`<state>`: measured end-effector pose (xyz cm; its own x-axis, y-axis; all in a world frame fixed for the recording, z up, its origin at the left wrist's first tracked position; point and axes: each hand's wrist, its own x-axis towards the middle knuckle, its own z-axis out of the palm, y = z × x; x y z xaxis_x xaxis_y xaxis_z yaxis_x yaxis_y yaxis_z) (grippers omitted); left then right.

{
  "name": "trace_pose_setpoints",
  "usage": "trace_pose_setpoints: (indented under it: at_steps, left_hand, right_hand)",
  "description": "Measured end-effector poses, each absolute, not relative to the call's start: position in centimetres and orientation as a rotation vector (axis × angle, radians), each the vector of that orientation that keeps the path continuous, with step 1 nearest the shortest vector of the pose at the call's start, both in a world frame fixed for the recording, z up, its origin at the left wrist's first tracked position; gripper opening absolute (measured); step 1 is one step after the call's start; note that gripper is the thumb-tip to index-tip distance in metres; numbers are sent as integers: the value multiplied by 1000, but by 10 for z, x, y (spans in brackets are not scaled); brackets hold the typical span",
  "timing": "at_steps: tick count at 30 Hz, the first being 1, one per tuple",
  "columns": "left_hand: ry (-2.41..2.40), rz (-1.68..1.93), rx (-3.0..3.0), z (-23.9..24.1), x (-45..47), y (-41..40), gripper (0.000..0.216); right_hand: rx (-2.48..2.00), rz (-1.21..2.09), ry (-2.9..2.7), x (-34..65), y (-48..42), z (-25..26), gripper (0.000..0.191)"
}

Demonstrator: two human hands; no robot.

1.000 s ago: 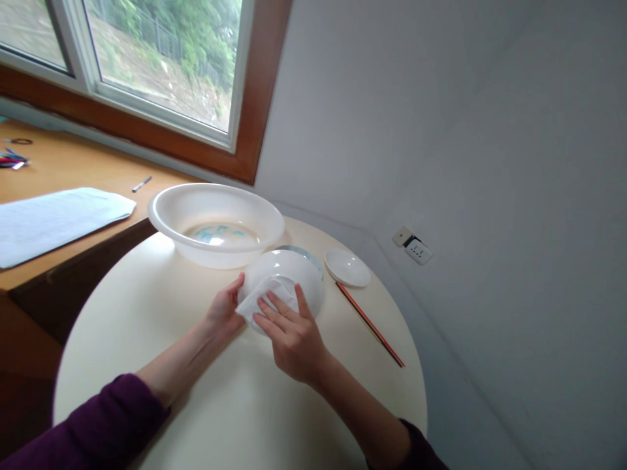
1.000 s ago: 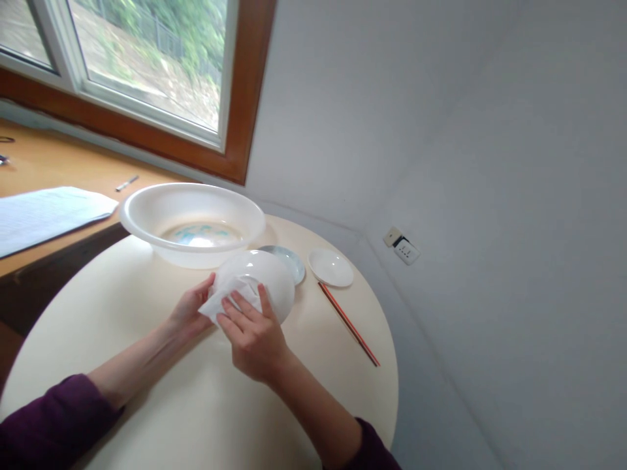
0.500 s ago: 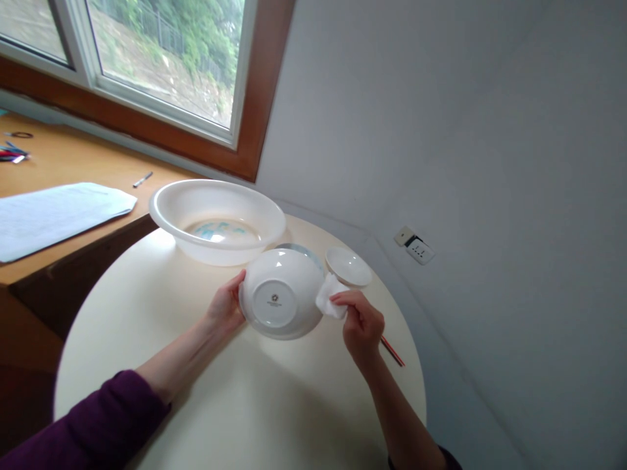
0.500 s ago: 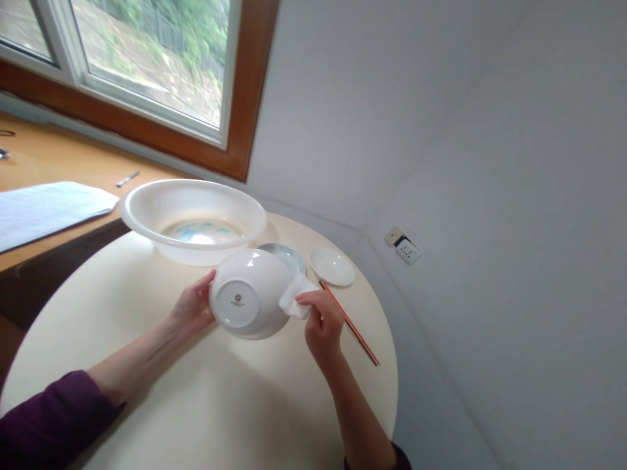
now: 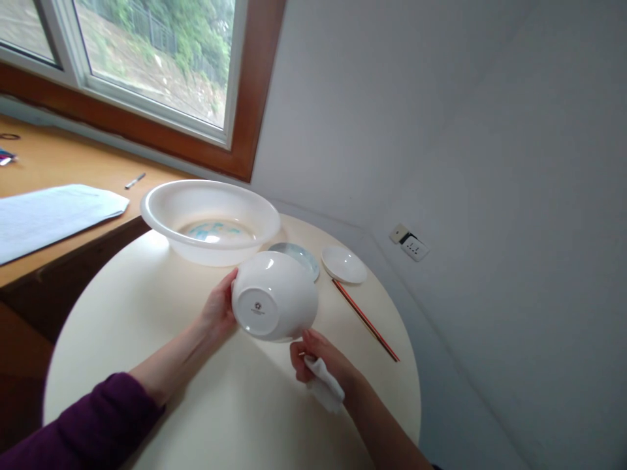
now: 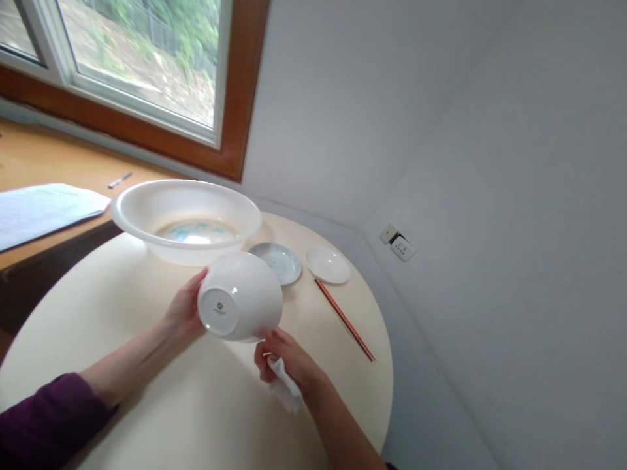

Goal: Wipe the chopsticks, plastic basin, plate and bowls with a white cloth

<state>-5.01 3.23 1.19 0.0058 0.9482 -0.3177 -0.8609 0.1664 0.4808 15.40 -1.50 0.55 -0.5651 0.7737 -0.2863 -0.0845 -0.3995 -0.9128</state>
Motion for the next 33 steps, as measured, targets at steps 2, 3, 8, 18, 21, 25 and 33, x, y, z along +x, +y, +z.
trace_pose_setpoints:
  at_steps: [2,3,8,18,21,25,33]
  left_hand:
    - [637,1406,179,15,-51,30,25]
    - [632,1394,190,17,-51,29,27]
    - [619,1317,253,20,-53,26,37]
    - [577,1251,291,21,-51,25,42]
    - [536,1146,273,24,-50,22,46]
    - [457,1185,328,17,-50,26,41]
    - [531,1161,389,11,-51,30,44]
  right_hand:
    - [-1004,1997,-1200,147,-17,-1,48]
    - [-1035,1981,-1209,144,-18,-3,48]
    - [-1096,1759,-1397,140,-22,1,40]
    - [-1180,1019,-1676,154,-14,-2,20]
    - [-1040,569,-1900,162,-8,-4,13]
    - [-921,87,-1985,176,16,-2,11]
    - [-1051,-266,-1908,192,87,-21,25]
